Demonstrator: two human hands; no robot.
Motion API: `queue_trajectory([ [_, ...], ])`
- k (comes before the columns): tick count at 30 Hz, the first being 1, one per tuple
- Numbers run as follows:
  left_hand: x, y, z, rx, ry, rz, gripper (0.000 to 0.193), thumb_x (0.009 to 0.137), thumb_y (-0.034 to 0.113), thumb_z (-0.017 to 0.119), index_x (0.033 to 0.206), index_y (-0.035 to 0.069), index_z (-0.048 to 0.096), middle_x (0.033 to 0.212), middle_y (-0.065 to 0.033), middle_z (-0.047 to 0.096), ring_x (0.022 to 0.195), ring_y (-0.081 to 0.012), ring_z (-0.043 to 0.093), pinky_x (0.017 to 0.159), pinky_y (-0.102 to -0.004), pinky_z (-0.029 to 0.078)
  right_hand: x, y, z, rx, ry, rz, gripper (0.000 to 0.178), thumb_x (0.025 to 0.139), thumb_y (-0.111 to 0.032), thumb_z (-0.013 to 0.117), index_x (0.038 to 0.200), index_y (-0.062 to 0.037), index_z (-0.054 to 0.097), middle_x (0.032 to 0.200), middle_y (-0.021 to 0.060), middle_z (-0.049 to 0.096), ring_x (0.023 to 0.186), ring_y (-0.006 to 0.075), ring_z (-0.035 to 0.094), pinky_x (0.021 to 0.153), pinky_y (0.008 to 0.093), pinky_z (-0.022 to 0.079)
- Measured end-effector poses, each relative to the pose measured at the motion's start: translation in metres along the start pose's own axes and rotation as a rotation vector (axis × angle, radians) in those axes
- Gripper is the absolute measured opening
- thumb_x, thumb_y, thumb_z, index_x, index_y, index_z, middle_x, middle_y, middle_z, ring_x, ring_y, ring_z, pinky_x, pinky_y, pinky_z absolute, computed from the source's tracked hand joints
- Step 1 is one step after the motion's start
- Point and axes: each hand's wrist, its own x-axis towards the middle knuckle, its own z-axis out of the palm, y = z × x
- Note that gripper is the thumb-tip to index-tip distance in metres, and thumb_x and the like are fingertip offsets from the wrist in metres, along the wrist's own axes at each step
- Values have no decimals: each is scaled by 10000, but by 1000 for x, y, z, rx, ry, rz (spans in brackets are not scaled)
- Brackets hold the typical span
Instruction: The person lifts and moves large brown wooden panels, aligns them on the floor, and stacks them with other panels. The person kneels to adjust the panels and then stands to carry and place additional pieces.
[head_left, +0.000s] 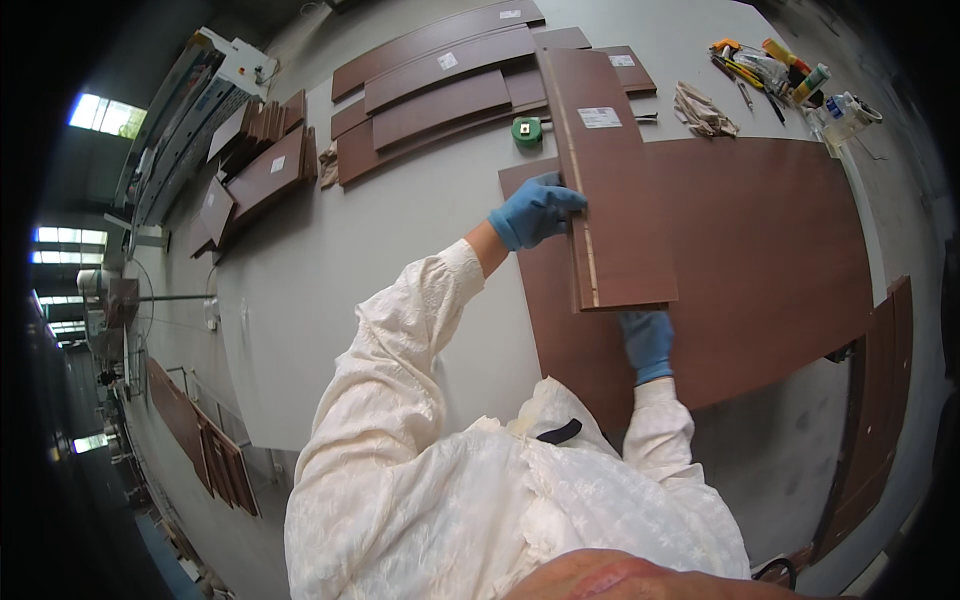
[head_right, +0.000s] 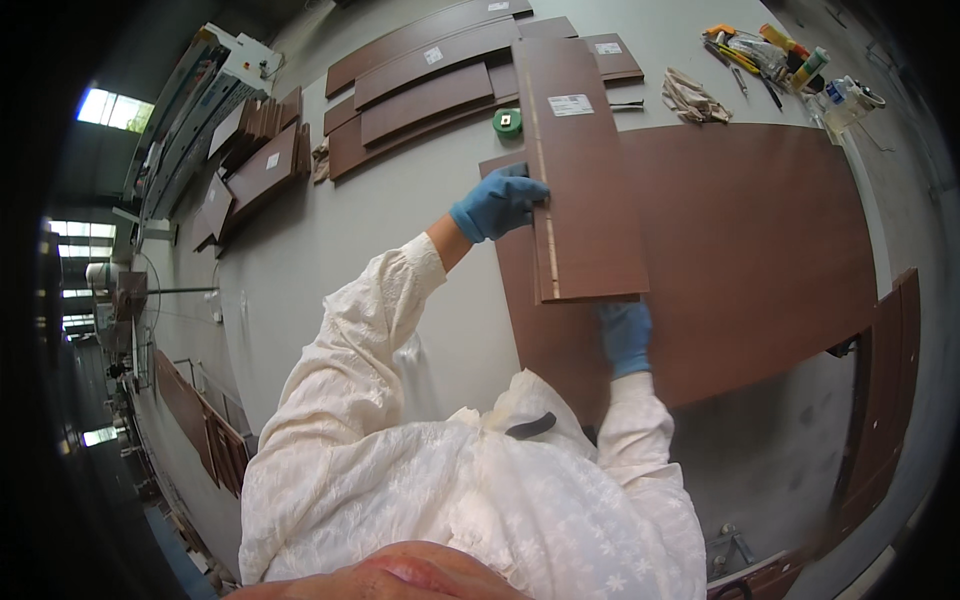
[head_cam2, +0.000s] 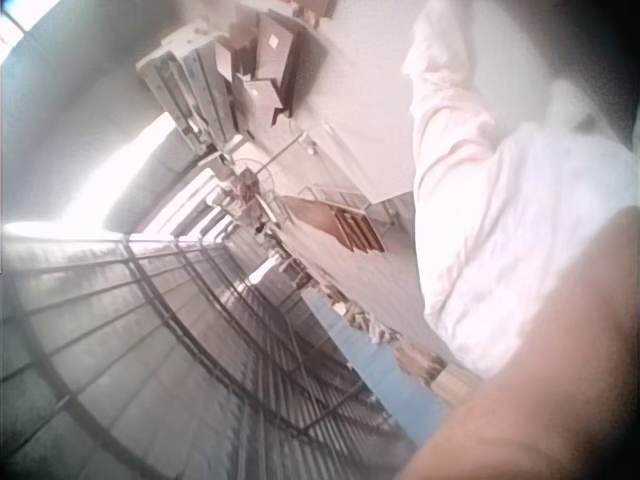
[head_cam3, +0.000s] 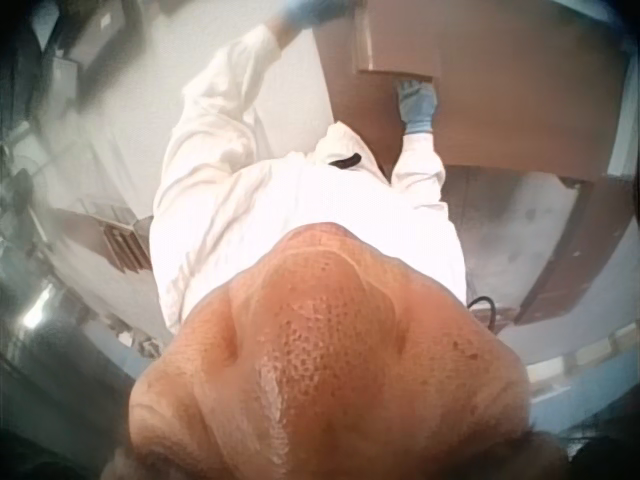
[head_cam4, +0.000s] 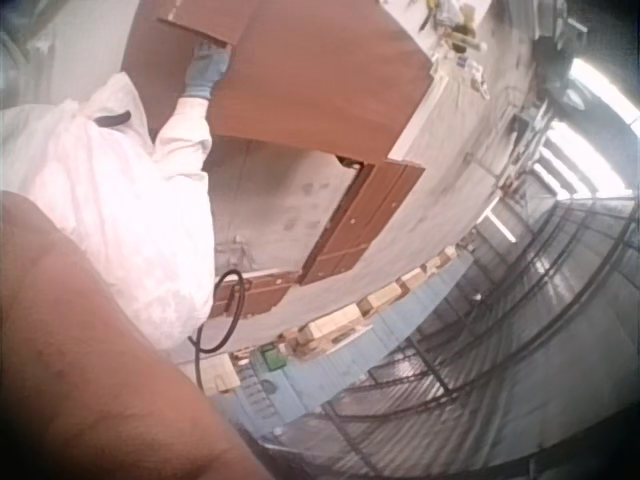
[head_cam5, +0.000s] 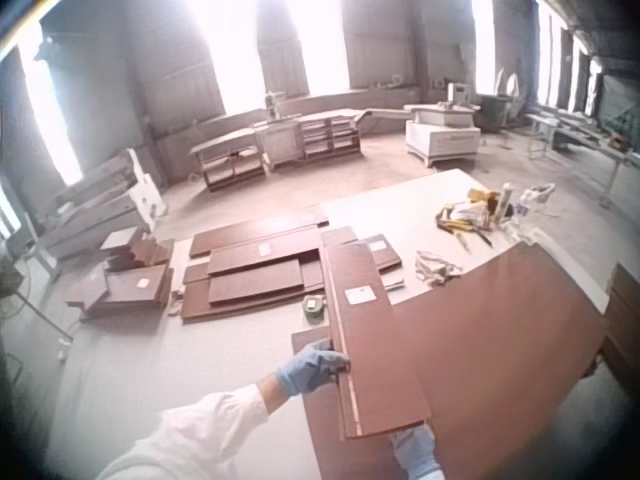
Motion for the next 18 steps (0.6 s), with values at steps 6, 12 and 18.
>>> queue_trajectory([
  [6, -5, 57, 85, -748, 132, -631, 449, 837, 54, 767, 1251, 8, 602, 1075, -101, 687, 934, -185, 704, 766, -301, 608, -33, -102, -7, -38, 98, 195, 518, 1070, -497, 509, 1353, -76, 614, 1214, 28, 678, 1167, 137, 606, 994, 350, 515],
  [12, -9, 70, 136, -692, -197, -667, 606, 847, 81, 750, 1411, -8, 545, 1258, -115, 663, 1134, -234, 667, 981, -374, 578, -80, -122, 6, -219, 230, 75, 373, 982, -322, 710, 1149, 9, 673, 1119, 38, 703, 979, 117, 652, 858, 291, 547],
  [18, -13, 61, 167, -653, -332, -726, 706, 841, 85, 767, 1480, -7, 481, 1322, -149, 636, 1194, -271, 645, 1033, -413, 560, -129, -119, 9, -470, 323, 85, 375, 949, -274, 762, 1138, 42, 689, 1058, 60, 720, 920, 116, 659, 837, 281, 549],
])
